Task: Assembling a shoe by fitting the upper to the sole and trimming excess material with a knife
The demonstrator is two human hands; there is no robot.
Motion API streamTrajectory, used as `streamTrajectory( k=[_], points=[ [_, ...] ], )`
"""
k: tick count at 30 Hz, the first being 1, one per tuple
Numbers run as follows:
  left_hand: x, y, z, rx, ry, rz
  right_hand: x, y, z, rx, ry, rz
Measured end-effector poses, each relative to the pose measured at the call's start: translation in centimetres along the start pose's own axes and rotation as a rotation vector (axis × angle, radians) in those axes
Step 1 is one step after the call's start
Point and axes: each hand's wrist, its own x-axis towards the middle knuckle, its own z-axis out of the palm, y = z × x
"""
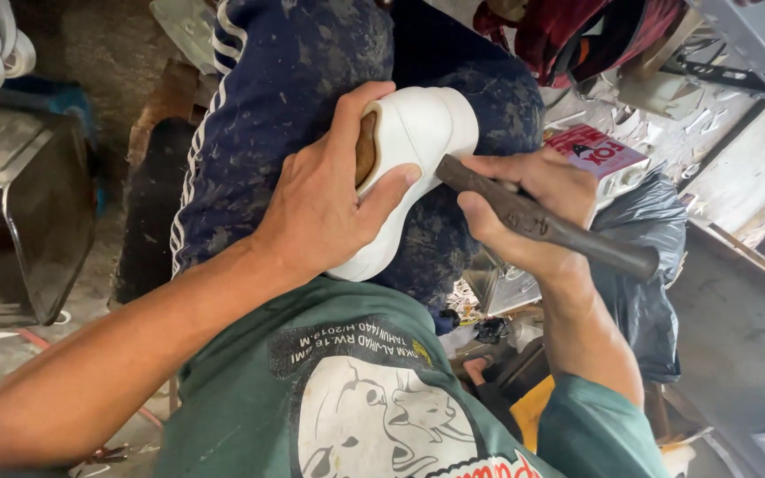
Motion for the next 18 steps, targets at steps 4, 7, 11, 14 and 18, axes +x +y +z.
streamTrajectory(
  k=[4,7,11,14,18],
  points=[
    [0.0,-0.2,-0.4,-0.004,0.0,0.011,-0.9,-0.7,1.2,-0.05,0.117,0.023],
    [0.1,-0.1,-0.6,-0.035,-0.015,-0.015,-1.7,-1.0,2.3,-0.104,0.25,0.072],
    [0.1,-0.1,-0.8,-0.042,-0.014,-0.022,-1.9,-1.4,3.0,-0.161,0.3,0.131],
    [0.4,-0.2,-0.9,-0.046,-0.029,-0.026,-1.9,-1.8,3.3,-0.162,0.316,0.183],
    [0.5,-0.4,-1.0,-0.055,-0.03,-0.022,-1.4,-2.3,3.3,-0.164,0.314,0.228]
  ],
)
